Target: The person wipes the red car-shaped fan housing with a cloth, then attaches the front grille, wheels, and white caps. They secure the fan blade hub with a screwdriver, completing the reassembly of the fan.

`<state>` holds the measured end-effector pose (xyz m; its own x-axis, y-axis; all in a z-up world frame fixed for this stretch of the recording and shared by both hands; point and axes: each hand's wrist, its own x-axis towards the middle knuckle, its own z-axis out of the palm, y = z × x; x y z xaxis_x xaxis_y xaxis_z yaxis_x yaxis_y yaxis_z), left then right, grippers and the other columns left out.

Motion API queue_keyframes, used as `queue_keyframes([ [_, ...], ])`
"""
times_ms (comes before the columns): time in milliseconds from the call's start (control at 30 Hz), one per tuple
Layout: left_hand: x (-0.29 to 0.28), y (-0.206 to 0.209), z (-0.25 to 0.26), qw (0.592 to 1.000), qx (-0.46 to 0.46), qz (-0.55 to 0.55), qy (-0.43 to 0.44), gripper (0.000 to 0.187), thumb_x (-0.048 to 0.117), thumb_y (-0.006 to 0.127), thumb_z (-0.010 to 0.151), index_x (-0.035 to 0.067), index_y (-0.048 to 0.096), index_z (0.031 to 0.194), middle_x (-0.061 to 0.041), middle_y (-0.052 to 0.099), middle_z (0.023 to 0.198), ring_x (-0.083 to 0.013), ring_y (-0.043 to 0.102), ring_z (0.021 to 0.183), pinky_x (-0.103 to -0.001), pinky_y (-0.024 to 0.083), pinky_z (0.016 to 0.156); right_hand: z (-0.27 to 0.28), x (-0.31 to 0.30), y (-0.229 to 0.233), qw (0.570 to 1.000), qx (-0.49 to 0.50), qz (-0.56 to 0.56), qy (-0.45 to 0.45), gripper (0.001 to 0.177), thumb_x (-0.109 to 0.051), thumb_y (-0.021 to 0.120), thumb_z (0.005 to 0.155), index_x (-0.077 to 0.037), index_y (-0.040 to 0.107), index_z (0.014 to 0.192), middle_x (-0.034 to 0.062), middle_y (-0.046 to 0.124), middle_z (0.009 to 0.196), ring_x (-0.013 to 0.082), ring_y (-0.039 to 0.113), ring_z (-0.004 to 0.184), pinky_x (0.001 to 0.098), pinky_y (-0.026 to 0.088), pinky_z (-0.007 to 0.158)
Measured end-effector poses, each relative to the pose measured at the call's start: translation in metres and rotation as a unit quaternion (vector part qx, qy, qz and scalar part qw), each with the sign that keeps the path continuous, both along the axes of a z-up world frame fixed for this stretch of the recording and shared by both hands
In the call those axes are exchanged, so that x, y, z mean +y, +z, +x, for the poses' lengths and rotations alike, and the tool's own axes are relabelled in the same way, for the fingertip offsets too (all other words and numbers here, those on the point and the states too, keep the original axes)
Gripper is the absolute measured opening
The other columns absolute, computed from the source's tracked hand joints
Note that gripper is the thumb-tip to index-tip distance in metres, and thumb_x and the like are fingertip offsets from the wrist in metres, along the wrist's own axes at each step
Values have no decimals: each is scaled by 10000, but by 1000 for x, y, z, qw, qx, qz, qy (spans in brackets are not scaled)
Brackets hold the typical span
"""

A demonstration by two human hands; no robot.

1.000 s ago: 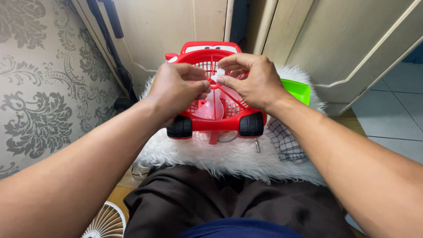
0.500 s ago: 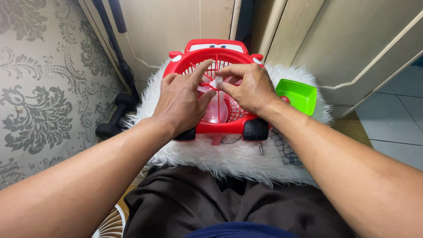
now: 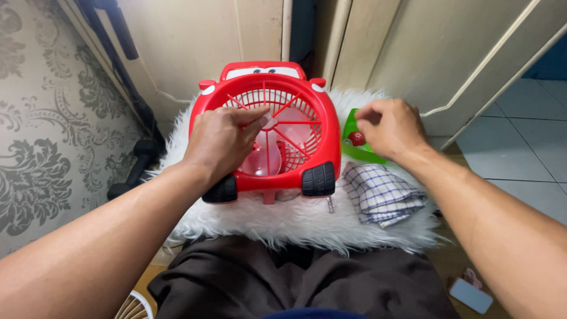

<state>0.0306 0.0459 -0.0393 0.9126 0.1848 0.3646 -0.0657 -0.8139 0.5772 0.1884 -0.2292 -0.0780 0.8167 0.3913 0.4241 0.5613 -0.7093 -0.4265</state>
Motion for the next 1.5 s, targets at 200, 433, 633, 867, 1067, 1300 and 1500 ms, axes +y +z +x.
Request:
queue_keyframes([
  [200,-4,-3,2,999,-3,-17,36,266,331,714,922,269,773,1174,-161,749,895,-234,748,684,-370,566,698,-10,-33,-14,983,73,-168,28,248,-319,826,764,-199,829,981,126,784,934,299,760,876,401,585,852],
  [433,-1,-13,4,997,-46,-53,19,250,295,750,911,196,783,1138,-115,773,1011,-154,785,842,-302,590,770,-56,-41,-30,992,-26,-109,64,179,-146,699,843,-131,822,972,111,790,983,319,727,929,487,460,956],
  [633,0,-12,7,997,-31,-64,22,257,297,751,908,186,782,1137,-108,782,1005,-135,784,840,-290,583,784,-56,-38,-32,994,42,-96,-1,184,-218,696,880,-154,815,1005,110,789,974,313,736,917,490,477,981],
  [867,-3,-11,5,996,-46,-69,14,256,293,753,906,184,785,1135,-96,790,1002,-131,778,838,-291,585,786,-31,-30,-31,980,100,-171,-20,276,-262,614,930,-286,789,1142,103,761,1097,341,705,1041,520,513,952],
  [1067,-3,-10,6,997,-20,-58,46,254,319,757,900,204,792,1124,-101,781,988,-154,782,818,-306,586,765,-4,-10,-44,944,212,-244,-70,259,-323,683,927,-372,783,1161,40,718,1224,321,622,1203,663,375,1054],
  [1300,0,-11,6,997,-35,-56,40,257,327,759,895,212,792,1122,-89,781,991,-162,781,827,-310,584,755,29,-16,-57,947,229,-224,5,199,-327,742,850,-307,838,1024,74,791,1105,275,748,1035,421,589,976],
  [1500,1,-10,5,997,-30,-54,46,253,338,764,892,227,800,1116,-77,780,991,-169,772,796,-318,577,729,25,-2,-48,932,247,-261,-56,206,-271,740,809,-271,844,986,71,777,1109,297,713,1078,541,527,982],
])
